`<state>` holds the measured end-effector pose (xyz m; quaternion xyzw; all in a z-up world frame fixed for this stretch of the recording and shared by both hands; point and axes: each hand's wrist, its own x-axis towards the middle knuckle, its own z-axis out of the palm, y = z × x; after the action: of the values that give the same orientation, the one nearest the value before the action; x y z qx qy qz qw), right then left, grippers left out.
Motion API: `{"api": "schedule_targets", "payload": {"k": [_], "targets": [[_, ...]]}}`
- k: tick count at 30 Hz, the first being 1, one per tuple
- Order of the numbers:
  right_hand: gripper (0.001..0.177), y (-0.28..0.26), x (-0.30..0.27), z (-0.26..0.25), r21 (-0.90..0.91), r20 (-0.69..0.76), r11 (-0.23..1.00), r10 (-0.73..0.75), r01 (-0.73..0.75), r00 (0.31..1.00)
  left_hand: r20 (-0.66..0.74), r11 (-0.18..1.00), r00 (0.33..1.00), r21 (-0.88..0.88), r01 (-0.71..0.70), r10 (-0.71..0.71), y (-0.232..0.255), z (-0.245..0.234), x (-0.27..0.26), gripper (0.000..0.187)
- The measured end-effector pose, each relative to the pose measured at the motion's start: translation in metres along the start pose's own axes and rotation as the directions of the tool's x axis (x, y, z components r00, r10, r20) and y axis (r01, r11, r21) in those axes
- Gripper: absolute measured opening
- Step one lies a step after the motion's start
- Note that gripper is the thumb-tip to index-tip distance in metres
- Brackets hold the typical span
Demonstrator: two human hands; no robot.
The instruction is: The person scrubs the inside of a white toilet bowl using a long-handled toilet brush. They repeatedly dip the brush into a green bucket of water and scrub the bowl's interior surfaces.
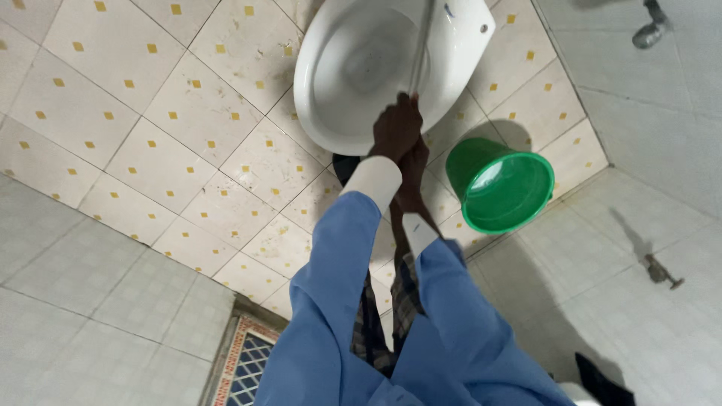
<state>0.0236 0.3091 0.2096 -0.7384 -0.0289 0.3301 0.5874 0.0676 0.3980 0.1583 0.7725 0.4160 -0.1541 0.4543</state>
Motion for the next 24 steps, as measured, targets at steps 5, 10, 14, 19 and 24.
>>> {"api": "schedule_targets", "payload": {"k": [5,10,14,19,24], "targets": [[0.044,0.003,-0.017,-0.021,-0.025,0.074,0.995,0.099,-0.097,0.992,-0.106,0.999,0.994,0.053,0.001,0.005,0.007,0.011,0.017,0.043],[0.042,-0.008,0.005,-0.019,-0.013,0.131,0.993,-0.111,0.114,0.985,-0.034,0.997,0.998,-0.05,0.057,-0.059,0.007,0.012,-0.006,0.044],[0.041,-0.003,0.04,-0.024,-0.069,0.182,0.995,0.089,-0.078,0.979,-0.128,0.936,0.96,-0.287,0.204,-0.249,-0.008,0.003,0.0,0.045],[0.039,-0.008,0.027,-0.051,-0.048,0.217,0.995,0.099,-0.09,0.971,-0.113,0.905,0.948,-0.35,0.243,-0.298,0.006,0.008,-0.023,0.047],[0.038,-0.021,0.006,-0.061,-0.12,0.222,0.992,0.051,-0.025,0.974,-0.087,0.915,0.947,-0.299,0.272,-0.31,0.026,0.024,-0.034,0.051]]}}
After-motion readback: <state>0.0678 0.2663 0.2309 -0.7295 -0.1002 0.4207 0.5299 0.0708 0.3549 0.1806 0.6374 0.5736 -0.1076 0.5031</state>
